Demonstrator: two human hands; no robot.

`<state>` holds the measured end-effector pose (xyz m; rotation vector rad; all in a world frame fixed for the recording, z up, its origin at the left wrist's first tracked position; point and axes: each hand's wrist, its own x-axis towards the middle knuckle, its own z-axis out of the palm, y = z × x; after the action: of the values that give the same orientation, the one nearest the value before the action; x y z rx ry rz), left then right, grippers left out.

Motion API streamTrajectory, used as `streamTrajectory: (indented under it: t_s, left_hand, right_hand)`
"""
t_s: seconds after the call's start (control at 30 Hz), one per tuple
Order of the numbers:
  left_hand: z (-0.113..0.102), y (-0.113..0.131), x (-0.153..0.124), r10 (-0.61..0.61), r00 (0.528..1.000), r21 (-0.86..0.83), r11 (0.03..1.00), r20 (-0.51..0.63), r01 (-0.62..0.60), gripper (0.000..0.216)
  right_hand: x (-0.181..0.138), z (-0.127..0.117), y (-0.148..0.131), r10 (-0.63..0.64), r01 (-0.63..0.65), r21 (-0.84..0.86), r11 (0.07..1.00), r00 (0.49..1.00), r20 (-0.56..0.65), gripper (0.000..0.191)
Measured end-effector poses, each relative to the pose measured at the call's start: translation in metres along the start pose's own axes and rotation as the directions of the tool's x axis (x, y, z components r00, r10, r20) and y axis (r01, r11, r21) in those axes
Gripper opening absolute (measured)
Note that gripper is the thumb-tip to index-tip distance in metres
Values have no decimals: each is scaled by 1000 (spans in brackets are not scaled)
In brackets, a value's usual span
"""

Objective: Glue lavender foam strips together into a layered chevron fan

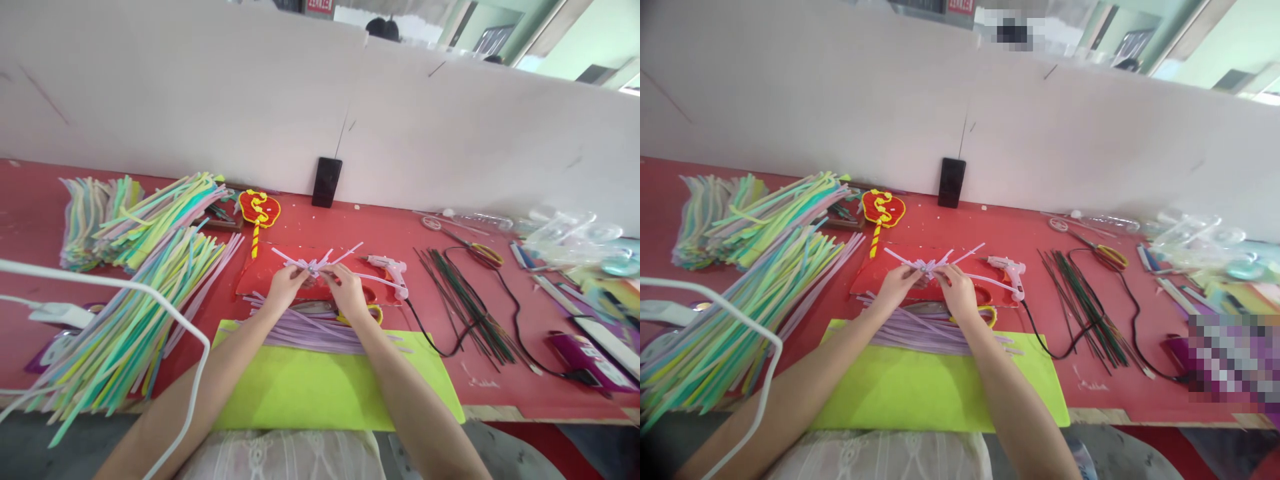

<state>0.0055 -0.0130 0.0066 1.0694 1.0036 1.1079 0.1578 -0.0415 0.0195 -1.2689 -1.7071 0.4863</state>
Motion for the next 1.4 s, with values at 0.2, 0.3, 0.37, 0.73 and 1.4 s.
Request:
streamTrajectory:
  t_s: [0.2,0.3,0.37,0.73,1.4]
  left_hand:
    - [2,11,-9,-2,1000,201,980,4,1,16]
    - [2,21,-20,121,991,543,829,62,-135,26]
    - [4,26,-28,228,960,792,550,163,-265,26]
    - [-7,22,-33,388,784,874,-173,484,-453,17]
    - [-16,17,-36,343,821,872,13,456,-490,16]
  right_hand:
    - [0,2,2,-51,51,-1,999,999,19,17]
    - [1,1,4,-24,24,-14,1000,1000,-10,17]
    - [1,0,4,8,-8,2,1000,1000,-8,17]
    - [-2,6,3,96,-101,83,991,993,69,16]
    - [-2,-4,-5,229,-301,250,920,933,277,13]
